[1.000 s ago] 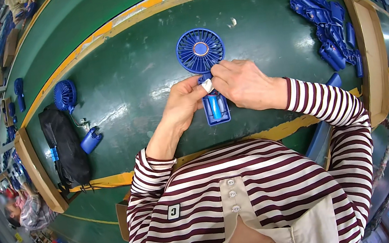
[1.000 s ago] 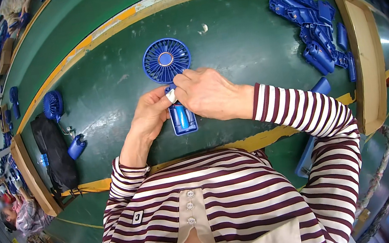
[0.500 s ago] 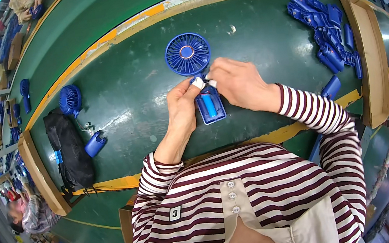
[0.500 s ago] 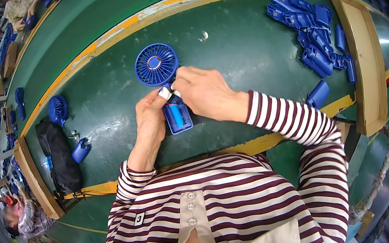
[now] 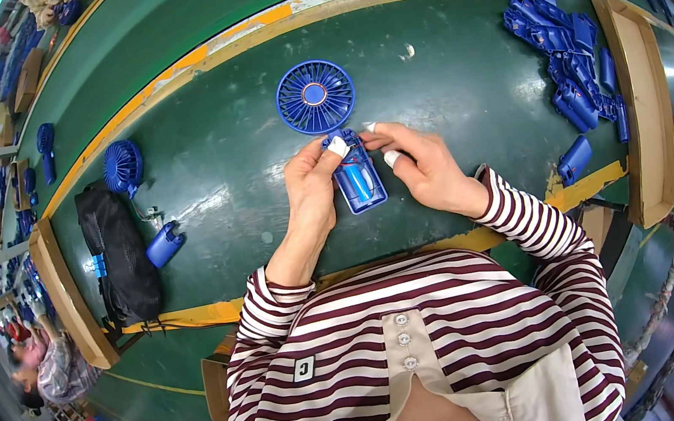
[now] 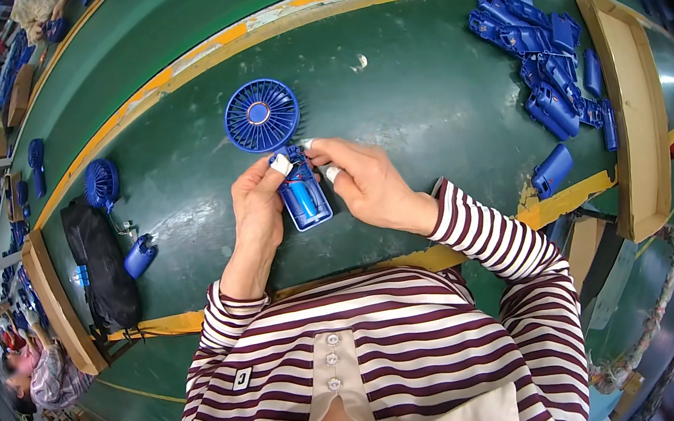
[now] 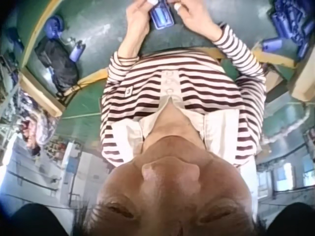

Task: The person assembles portable electric fans by fitting internal circuit boards and wiring into the fan handle housing and snapping the plastic handle covers together by hand.

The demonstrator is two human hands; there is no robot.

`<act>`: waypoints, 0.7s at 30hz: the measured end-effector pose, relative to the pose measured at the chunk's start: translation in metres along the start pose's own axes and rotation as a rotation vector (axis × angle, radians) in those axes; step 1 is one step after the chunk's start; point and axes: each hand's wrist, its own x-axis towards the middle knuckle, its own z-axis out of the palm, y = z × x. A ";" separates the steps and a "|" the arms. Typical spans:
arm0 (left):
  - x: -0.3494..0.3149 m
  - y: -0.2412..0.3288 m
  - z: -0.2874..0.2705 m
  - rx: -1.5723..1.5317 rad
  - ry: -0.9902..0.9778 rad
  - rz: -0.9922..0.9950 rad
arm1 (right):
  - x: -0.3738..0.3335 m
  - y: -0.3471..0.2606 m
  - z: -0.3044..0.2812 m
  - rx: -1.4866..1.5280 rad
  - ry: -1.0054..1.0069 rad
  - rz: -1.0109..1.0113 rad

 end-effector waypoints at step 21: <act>-0.004 0.006 0.000 -0.038 0.034 -0.027 | 0.013 -0.003 -0.005 -0.731 -0.169 -0.562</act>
